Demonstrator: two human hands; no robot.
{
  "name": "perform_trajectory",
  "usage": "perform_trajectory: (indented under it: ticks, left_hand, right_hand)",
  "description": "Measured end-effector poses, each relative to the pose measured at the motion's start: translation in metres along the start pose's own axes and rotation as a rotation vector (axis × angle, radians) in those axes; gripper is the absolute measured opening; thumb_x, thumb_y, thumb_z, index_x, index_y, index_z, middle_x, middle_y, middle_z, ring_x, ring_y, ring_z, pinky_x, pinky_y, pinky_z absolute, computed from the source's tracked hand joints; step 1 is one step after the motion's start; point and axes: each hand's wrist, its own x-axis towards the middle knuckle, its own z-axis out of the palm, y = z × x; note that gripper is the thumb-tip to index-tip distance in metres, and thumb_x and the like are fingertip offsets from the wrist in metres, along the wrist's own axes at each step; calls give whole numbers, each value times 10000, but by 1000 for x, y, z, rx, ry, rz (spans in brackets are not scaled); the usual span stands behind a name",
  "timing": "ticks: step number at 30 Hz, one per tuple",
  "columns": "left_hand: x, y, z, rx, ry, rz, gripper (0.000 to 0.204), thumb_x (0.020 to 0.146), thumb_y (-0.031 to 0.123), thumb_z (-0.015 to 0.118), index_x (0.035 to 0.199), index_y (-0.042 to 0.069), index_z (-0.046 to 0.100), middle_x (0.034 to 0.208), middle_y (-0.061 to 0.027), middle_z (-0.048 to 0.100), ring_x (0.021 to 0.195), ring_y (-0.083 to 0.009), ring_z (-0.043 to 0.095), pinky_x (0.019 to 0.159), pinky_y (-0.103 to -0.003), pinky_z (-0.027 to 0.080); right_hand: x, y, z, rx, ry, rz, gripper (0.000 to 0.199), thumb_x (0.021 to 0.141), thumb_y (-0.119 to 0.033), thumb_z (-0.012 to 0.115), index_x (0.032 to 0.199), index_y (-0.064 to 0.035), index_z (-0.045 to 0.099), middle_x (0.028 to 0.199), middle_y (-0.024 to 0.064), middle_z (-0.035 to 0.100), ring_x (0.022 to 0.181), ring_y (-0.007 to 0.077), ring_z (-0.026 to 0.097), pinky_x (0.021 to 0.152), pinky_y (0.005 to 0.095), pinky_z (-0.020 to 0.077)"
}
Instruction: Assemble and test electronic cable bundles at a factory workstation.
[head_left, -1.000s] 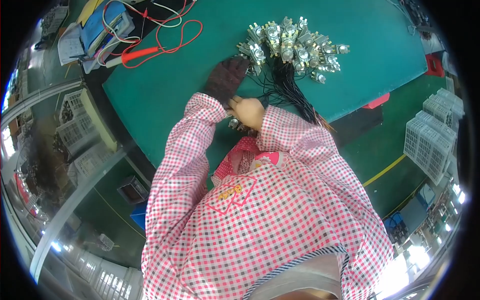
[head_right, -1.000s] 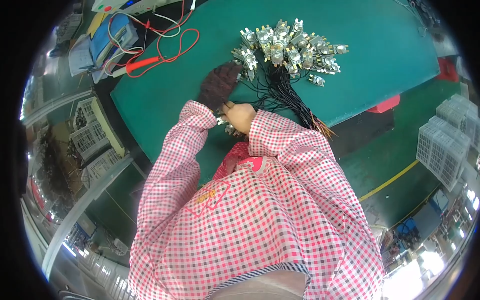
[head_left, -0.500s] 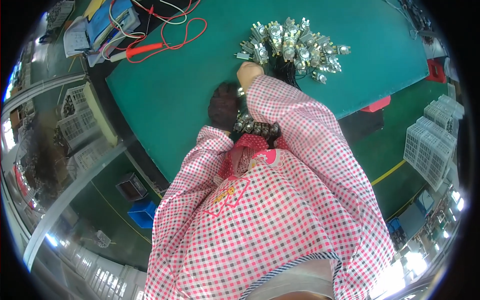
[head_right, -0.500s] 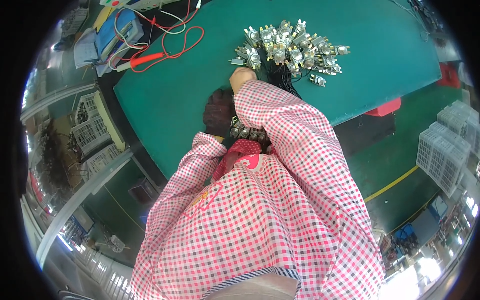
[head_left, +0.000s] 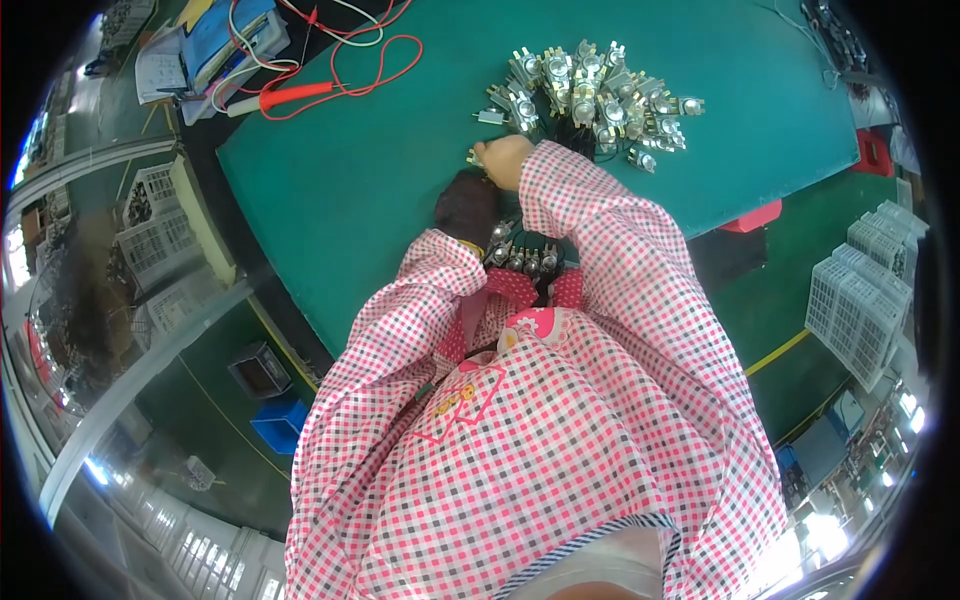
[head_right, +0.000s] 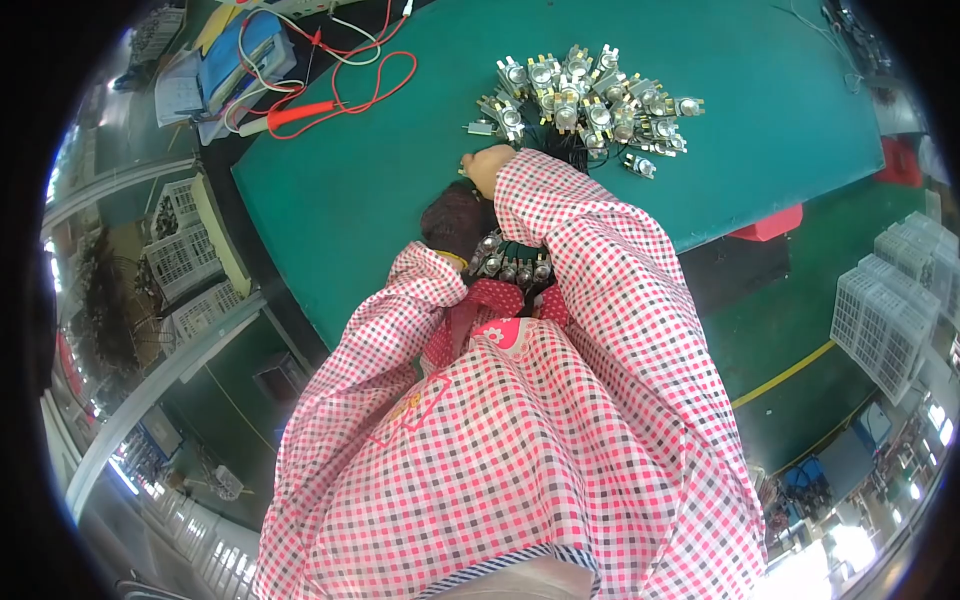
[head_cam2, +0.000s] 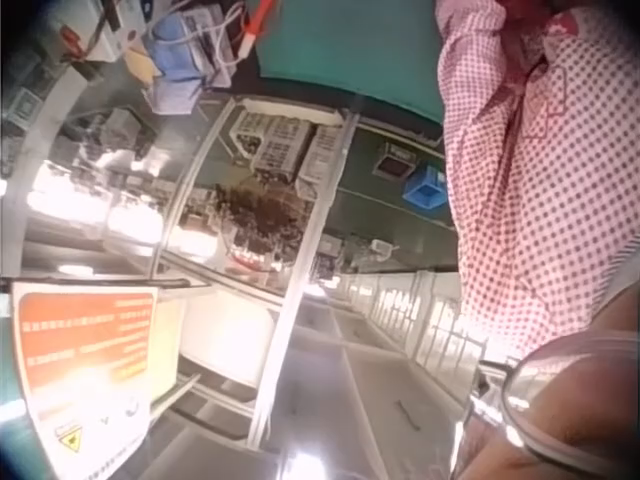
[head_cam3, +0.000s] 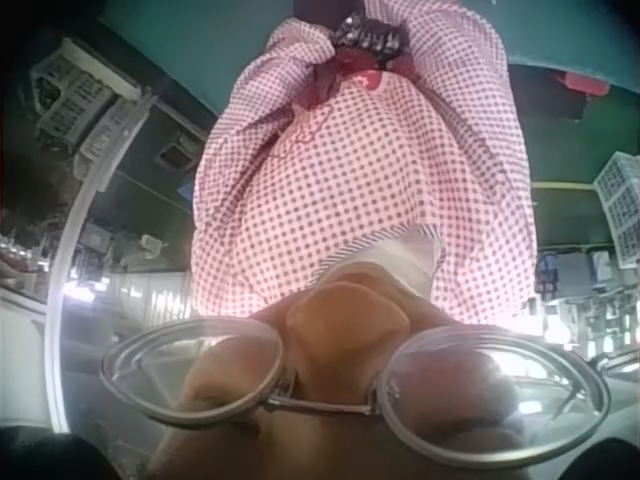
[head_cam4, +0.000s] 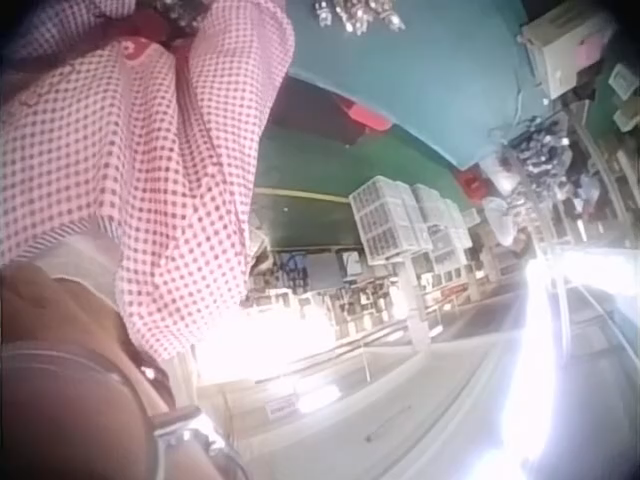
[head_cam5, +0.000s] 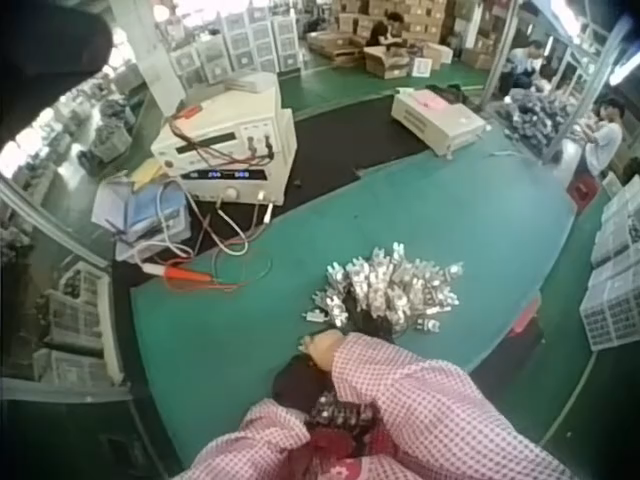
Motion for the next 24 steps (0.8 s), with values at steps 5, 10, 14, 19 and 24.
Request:
perform_trajectory:
  ticks: [5,10,14,19,24]
  left_hand:
    - [8,-8,-59,-10,-312,118,189,804,202,574,921,95,677,981,-147,643,891,-286,652,676,-417,536]
    - [18,-9,-49,-187,-409,44,200,813,209,574,952,101,669,1019,-135,644,904,-293,651,716,-437,530]
    - [15,-18,-15,-48,-161,162,186,824,250,559,910,137,679,878,-117,671,786,-299,660,657,-433,527]
    - [25,-32,-55,-230,-365,65,239,797,302,596,941,127,674,961,-151,659,868,-325,644,740,-452,518]
    - [24,-44,-44,-271,-325,117,280,802,342,599,961,121,667,1015,-158,645,915,-324,633,752,-454,516]
  right_hand:
    - [2,-3,9,-79,58,15,298,724,-123,582,991,6,547,804,145,641,674,284,647,582,393,507]
    - [2,-13,2,-83,50,16,336,745,-120,564,1038,42,538,848,161,651,732,275,658,593,387,515]
    - [3,-10,13,-125,16,48,415,768,-149,567,1115,74,521,877,159,665,765,252,661,580,386,508]
    - [9,-17,15,-159,-7,85,440,777,-166,579,1134,83,514,890,162,663,757,239,657,555,395,495]
    - [5,-14,22,-157,120,92,309,747,-121,564,1023,18,547,817,118,631,681,258,638,564,381,483]
